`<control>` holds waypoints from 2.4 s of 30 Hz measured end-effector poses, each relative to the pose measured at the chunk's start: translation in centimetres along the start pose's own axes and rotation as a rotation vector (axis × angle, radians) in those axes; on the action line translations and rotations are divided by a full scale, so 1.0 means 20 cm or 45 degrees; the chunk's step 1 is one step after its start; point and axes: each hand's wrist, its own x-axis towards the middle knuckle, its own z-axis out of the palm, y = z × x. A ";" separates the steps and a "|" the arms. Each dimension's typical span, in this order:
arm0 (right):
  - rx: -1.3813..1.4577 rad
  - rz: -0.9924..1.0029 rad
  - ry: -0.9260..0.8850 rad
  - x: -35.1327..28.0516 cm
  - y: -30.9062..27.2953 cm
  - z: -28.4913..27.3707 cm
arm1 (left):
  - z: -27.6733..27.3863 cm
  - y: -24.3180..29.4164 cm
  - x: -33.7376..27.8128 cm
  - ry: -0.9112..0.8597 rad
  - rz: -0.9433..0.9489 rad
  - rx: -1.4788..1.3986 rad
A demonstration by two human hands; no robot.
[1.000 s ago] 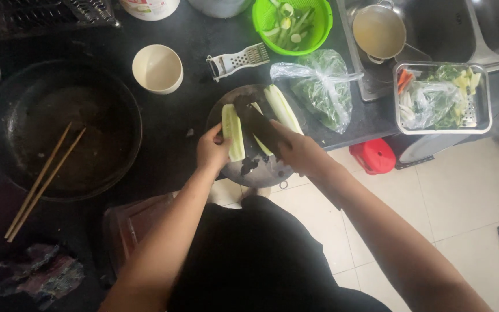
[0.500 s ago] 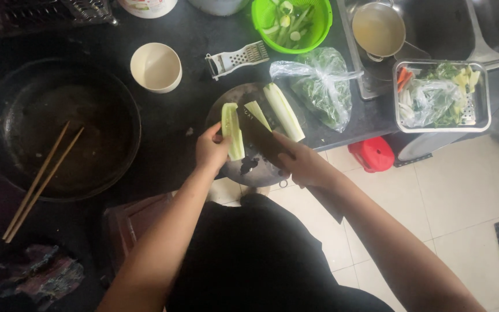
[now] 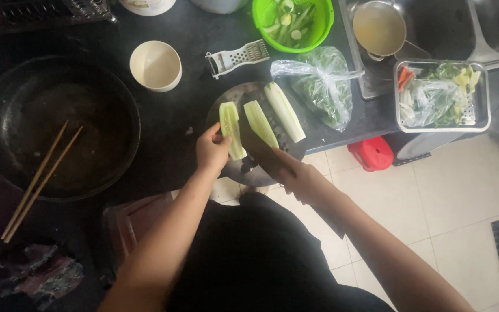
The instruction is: Peeling and slicing cucumbers on a cutting board in a kitchen setting.
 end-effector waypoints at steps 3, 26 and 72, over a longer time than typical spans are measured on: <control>0.037 -0.017 -0.006 -0.01 0.05 0.04 | 0.00 0.07 -0.04 -0.024 -0.049 -0.067; 0.064 -0.660 0.343 0.02 0.36 0.33 | 0.02 0.06 -0.07 0.014 -0.157 -0.133; 0.805 -0.060 -0.184 -0.18 0.22 0.14 | -0.25 0.48 -0.25 -0.573 1.156 1.480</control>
